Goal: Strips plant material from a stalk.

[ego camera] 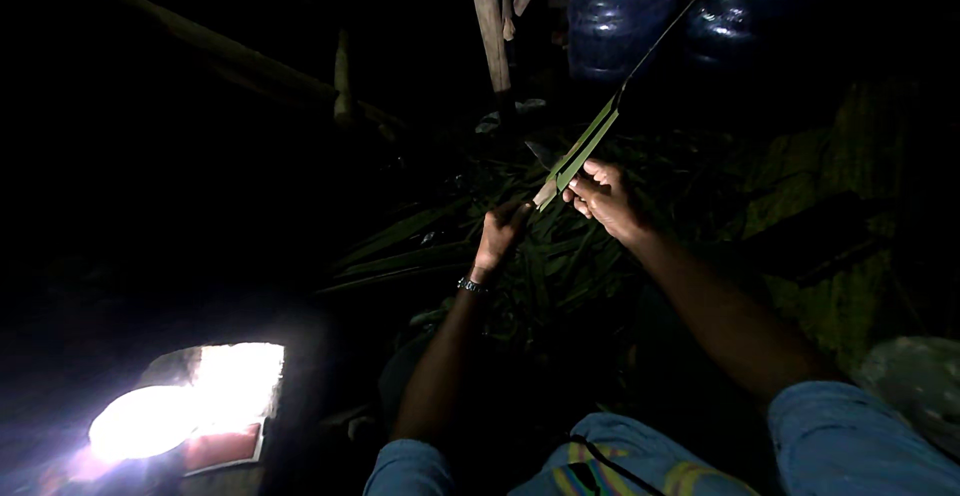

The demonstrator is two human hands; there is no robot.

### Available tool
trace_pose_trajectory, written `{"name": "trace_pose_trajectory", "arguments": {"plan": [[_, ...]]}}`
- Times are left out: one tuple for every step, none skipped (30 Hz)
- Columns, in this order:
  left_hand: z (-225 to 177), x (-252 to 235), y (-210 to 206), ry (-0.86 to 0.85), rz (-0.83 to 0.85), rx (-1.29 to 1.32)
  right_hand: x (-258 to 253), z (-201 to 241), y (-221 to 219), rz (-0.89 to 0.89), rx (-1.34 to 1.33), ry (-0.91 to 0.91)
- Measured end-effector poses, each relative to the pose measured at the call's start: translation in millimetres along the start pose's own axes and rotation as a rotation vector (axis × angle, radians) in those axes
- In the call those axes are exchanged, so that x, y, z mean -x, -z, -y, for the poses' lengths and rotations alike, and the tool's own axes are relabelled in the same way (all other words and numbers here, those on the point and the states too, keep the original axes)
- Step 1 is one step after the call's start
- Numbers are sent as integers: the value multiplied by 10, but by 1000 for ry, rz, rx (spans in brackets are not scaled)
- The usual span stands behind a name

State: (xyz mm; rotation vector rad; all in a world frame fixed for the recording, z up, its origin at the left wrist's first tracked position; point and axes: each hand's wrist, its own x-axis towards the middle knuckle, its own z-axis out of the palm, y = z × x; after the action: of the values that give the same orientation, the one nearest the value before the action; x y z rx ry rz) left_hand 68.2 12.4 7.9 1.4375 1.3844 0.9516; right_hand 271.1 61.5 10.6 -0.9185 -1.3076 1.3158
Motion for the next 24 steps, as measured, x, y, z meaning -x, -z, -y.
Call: {"name": "trace_pose_trajectory", "arguments": {"plan": [[10,2,7,6,-2,-9,12,7,-15,25,-5,-23],[35,-3,8,5,-7,-13,22,3,-34,55,-22,-41],[55,-8,2,-3,-14,-13,33,-1,-55,86,-41,-63],[63,-16,-3,-16,-22,-10,40,-15,-74,106,-54,-70],[64,-22,-3,-24,-25,-13,41,-23,-85,103,-56,-67],[56,-22,0,-25,-23,-22,31,-32,-87,81,-53,-60],[41,-20,-3,-25,-22,-30,17,-31,-76,49,-57,-62],[33,-17,-8,-28,-21,-34,3,-22,-53,28,-67,-67],[29,-15,-15,-37,-19,-34,-6,-10,-30,10,-71,-63],[26,-18,-19,-50,-18,-35,-5,9,-16,-5,-69,-62],[23,-22,-22,-64,-16,-34,-2,22,-9,-24,-65,-58],[21,-24,-26,-72,-13,-36,-1,25,-1,-49,-58,-50],[27,-24,-30,-77,-10,-37,-5,29,16,-77,-55,-43],[34,-21,-33,-78,-10,-41,-14,45,41,-112,-58,-46],[40,-12,-32,-74,-12,-46,-30,73,72,-151,-71,-57],[36,0,-28,-70,-10,-53,-50,105,109,-188,-90,-68],[36,3,-24,-67,-12,-56,-76,131,146,-231,-118,-75],[37,2,-13,-64,-13,-60,-96,156,187,-263,-143,-88],[37,0,11,-62,-10,-70,-112,183,234,-284,-168,-103],[34,2,49,-57,-2,-87,-125,224,286,-306,-192,-125],[38,4,95,-56,5,-104,-139,261,351,-330,-212,-143],[57,3,150,-50,10,-114,-164,278,433,-355,-234,-145],[78,9,209,-38,6,-120,-200,278,535,-385,-260,-137],[100,24,276,-21,-2,-128,-238,271,656,-416,-288,-126]]}}
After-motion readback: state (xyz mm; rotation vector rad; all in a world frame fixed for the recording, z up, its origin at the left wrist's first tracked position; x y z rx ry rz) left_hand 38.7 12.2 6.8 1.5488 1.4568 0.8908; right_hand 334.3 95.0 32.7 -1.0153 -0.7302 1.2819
